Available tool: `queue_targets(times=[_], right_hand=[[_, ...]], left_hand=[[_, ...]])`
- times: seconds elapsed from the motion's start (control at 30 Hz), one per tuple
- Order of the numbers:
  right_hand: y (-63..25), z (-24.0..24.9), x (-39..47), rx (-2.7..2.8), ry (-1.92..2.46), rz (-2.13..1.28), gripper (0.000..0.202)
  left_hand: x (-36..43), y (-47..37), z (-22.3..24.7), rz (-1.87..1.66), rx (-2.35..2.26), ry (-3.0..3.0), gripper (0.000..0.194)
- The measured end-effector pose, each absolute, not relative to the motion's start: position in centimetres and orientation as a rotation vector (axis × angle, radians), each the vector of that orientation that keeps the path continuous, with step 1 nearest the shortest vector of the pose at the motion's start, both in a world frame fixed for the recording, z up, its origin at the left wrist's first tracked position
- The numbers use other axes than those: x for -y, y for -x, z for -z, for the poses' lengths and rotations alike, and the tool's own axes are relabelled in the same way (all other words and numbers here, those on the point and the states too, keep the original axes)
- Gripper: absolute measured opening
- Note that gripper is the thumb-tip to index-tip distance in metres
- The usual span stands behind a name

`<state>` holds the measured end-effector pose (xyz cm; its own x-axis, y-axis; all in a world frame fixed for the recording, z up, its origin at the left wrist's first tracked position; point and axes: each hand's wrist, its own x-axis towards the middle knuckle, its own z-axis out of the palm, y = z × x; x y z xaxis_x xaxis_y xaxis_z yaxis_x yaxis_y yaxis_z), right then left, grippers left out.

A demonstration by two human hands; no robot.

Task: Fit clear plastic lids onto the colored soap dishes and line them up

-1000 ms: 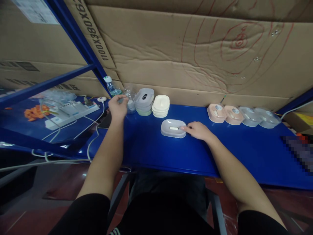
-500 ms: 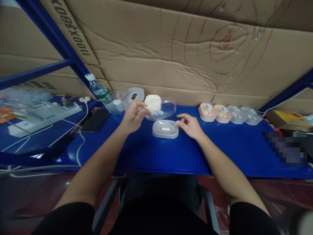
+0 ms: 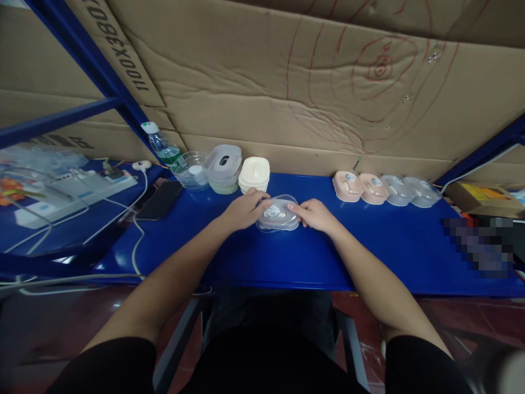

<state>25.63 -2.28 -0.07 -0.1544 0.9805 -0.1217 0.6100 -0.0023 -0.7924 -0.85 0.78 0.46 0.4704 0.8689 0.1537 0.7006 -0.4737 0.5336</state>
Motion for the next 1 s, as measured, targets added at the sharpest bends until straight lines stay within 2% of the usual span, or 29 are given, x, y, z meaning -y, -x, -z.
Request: queue_targets(times=[0.33,0.63,0.7,0.87,1.0], right_hand=[[-26.2,-0.3,2.1,1.815,1.813,-1.067,0.073],[-26.9,-0.3,1.9,1.935,1.816,-1.198,0.071],[-27.1,-0.1,1.7,1.952,1.827,-1.073,0.069],[-27.6,-0.2,1.7,1.736,1.738,-0.235,0.062],[-26.1,-1.0,3.3,1.804,1.538,-0.233,0.055]], left_hand=[[-1.7,1.8,-0.2,-0.365,-1.212,-2.431,0.085],[-2.3,1.9,0.5,-0.326,-1.186,-2.452,0.085],[-2.5,2.0,0.6,-0.389,-1.180,-2.463,0.081],[-2.5,1.8,0.6,-0.483,-1.063,-2.435,0.052],[-2.0,1.2,0.4,-0.596,-1.093,-2.468,0.051]])
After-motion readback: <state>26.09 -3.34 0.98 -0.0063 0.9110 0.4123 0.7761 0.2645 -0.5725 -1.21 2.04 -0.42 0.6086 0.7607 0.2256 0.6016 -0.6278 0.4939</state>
